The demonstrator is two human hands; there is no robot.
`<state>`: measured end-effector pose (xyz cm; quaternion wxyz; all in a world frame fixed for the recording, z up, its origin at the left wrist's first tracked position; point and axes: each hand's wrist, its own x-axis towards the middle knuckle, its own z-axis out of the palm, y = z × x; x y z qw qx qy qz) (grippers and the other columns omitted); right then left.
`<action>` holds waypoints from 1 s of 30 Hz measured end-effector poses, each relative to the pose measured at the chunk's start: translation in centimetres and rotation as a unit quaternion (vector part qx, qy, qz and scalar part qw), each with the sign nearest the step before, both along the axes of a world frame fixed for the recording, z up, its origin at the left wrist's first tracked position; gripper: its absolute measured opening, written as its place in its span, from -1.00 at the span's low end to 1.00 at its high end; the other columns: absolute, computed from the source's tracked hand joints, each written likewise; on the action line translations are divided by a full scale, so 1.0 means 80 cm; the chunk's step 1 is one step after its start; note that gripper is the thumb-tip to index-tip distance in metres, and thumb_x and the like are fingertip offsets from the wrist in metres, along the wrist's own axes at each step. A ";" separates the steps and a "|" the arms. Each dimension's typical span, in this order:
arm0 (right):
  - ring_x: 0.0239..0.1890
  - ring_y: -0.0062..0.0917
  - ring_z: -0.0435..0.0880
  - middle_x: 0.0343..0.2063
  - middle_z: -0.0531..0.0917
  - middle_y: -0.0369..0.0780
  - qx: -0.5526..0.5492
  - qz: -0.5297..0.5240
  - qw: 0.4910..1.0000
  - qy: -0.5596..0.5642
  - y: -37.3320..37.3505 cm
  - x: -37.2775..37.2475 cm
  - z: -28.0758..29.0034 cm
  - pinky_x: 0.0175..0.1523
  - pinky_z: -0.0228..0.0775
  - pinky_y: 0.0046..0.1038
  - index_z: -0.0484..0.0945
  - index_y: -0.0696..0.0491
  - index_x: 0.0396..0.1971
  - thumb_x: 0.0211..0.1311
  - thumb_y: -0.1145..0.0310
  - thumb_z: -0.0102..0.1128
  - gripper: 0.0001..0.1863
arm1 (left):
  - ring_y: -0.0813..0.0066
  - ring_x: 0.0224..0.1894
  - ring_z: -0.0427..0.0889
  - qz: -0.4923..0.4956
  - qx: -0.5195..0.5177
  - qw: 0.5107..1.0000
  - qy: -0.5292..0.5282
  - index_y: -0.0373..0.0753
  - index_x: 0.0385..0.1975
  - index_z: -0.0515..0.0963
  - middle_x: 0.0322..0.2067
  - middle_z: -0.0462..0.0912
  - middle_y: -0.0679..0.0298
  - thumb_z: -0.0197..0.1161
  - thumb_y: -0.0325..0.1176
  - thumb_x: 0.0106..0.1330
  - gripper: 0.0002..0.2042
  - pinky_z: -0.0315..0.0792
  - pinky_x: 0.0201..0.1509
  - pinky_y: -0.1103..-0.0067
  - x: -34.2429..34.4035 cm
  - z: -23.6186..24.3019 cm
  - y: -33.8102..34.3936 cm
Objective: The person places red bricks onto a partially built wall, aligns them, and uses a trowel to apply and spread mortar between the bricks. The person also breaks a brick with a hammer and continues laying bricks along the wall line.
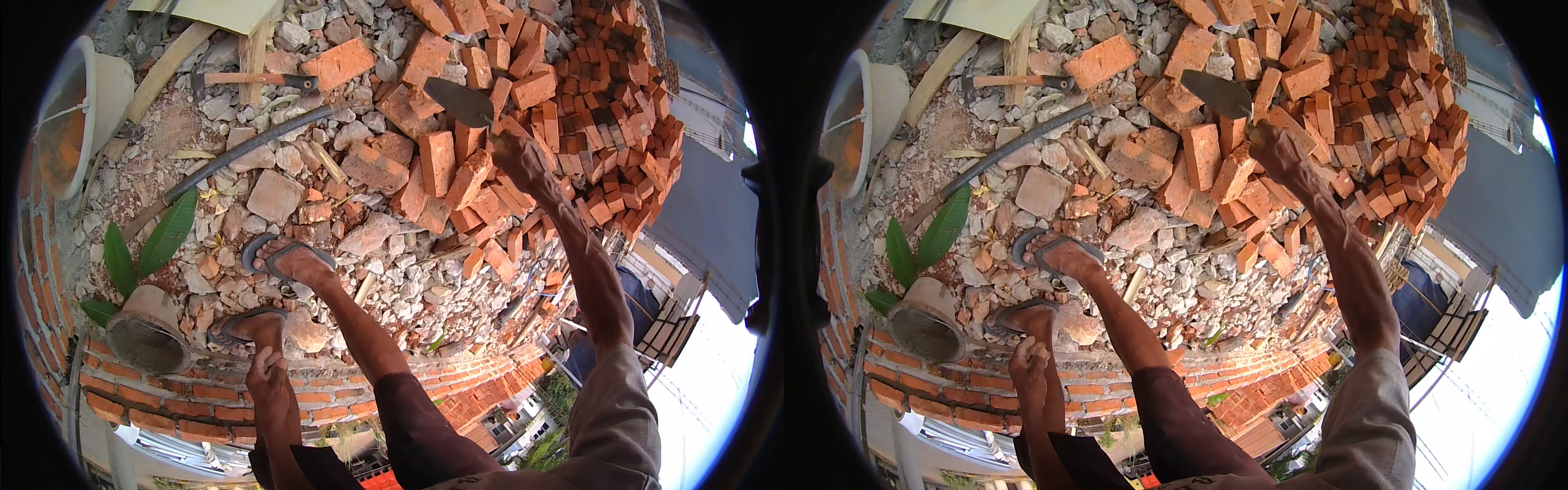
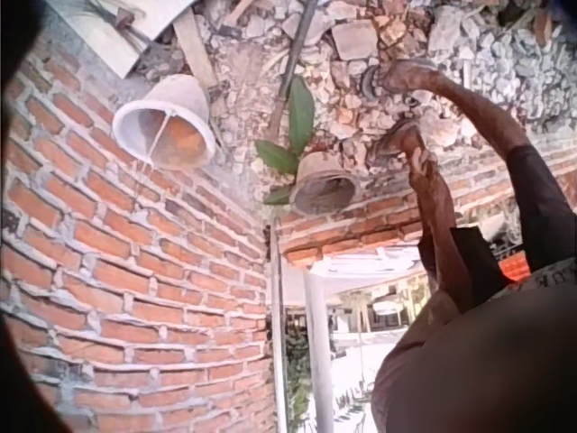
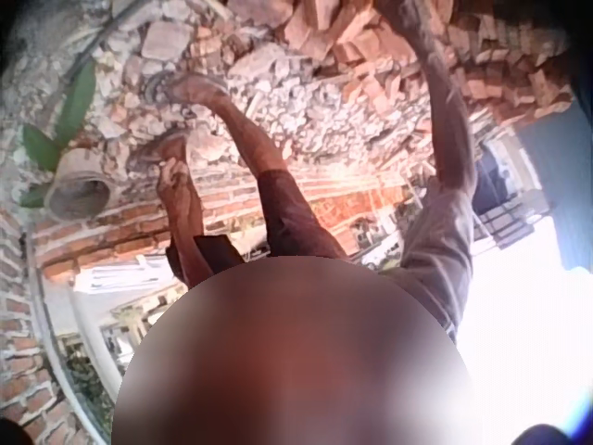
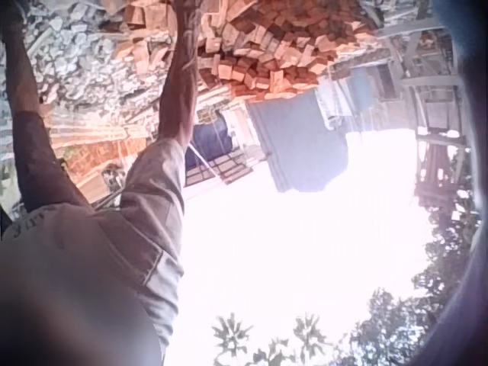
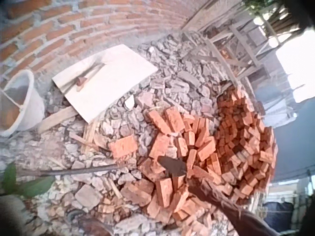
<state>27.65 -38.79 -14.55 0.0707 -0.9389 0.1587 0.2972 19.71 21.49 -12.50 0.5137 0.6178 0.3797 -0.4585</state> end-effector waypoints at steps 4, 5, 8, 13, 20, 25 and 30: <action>-0.47 -0.12 0.64 -0.49 0.64 -0.02 0.013 -0.037 0.997 0.070 0.035 -0.065 0.054 -0.35 0.43 -0.13 0.44 0.10 -0.07 0.18 0.18 0.23 -0.59 | 0.38 -0.08 0.58 -0.138 0.009 0.990 -0.041 -0.59 0.20 0.32 -0.06 0.58 -0.03 0.30 -0.12 0.33 -0.34 0.51 -0.04 0.52 0.004 -0.002 -0.005; -0.46 -0.13 0.64 -0.48 0.64 0.00 0.012 -0.072 0.996 0.050 0.043 -0.068 0.044 -0.35 0.42 -0.13 0.45 0.11 -0.07 0.15 0.21 0.24 -0.59 | 0.36 -0.07 0.59 -0.136 0.008 0.990 -0.034 -0.57 0.19 0.34 -0.06 0.59 -0.03 0.29 -0.16 0.34 -0.38 0.50 0.00 0.52 0.004 -0.002 -0.004; -0.55 -0.31 0.58 -0.55 0.58 -0.12 0.067 -0.217 0.974 -0.014 0.076 -0.058 -0.027 -0.46 0.39 -0.26 0.42 0.14 -0.15 0.21 0.22 0.26 -0.64 | 0.34 -0.05 0.62 -0.124 0.019 0.991 -0.041 -0.55 0.16 0.39 -0.09 0.64 -0.05 0.29 -0.25 0.34 -0.46 0.50 0.04 0.53 0.005 -0.004 0.001; -0.73 -0.71 0.39 -0.64 0.47 -0.38 0.284 -0.437 0.851 -0.066 0.147 -0.035 -0.160 -0.66 0.29 -0.54 0.37 -0.01 -0.37 0.29 0.21 0.27 -0.74 | 0.36 -0.03 0.62 -0.030 0.014 0.999 -0.041 -0.57 0.16 0.37 -0.07 0.62 -0.05 0.29 -0.32 0.34 -0.48 0.49 0.08 0.53 0.010 0.003 0.007; 0.21 -0.37 0.46 0.21 0.43 -0.01 0.298 -0.295 0.906 -0.057 0.183 0.013 -0.315 0.04 0.46 -0.30 0.28 0.19 0.34 0.29 0.29 0.19 -0.35 | 0.38 0.01 0.59 0.040 0.000 0.999 -0.004 -0.58 0.20 0.33 -0.05 0.62 0.00 0.31 -0.31 0.33 -0.44 0.47 0.13 0.53 0.020 0.016 0.002; -0.31 -0.44 0.54 -0.31 0.62 -0.12 0.394 -0.512 0.761 -0.061 0.231 0.101 -0.369 -0.20 0.37 -0.39 0.57 0.22 -0.02 0.20 0.43 0.23 -0.65 | 0.37 -0.03 0.64 0.029 0.005 0.999 -0.025 -0.54 0.10 0.44 -0.09 0.65 0.00 0.33 -0.31 0.31 -0.52 0.52 0.06 0.50 0.016 0.015 0.004; -0.36 -0.46 0.59 -0.40 0.63 -0.14 0.261 -0.208 0.934 -0.126 0.265 0.091 -0.344 -0.37 0.45 -0.41 0.61 0.14 -0.32 0.26 0.35 0.18 -0.84 | 0.37 -0.04 0.65 0.061 -0.006 0.994 -0.093 -0.55 0.07 0.46 -0.11 0.66 0.01 0.31 -0.27 0.33 -0.53 0.53 0.02 0.54 0.022 0.002 0.017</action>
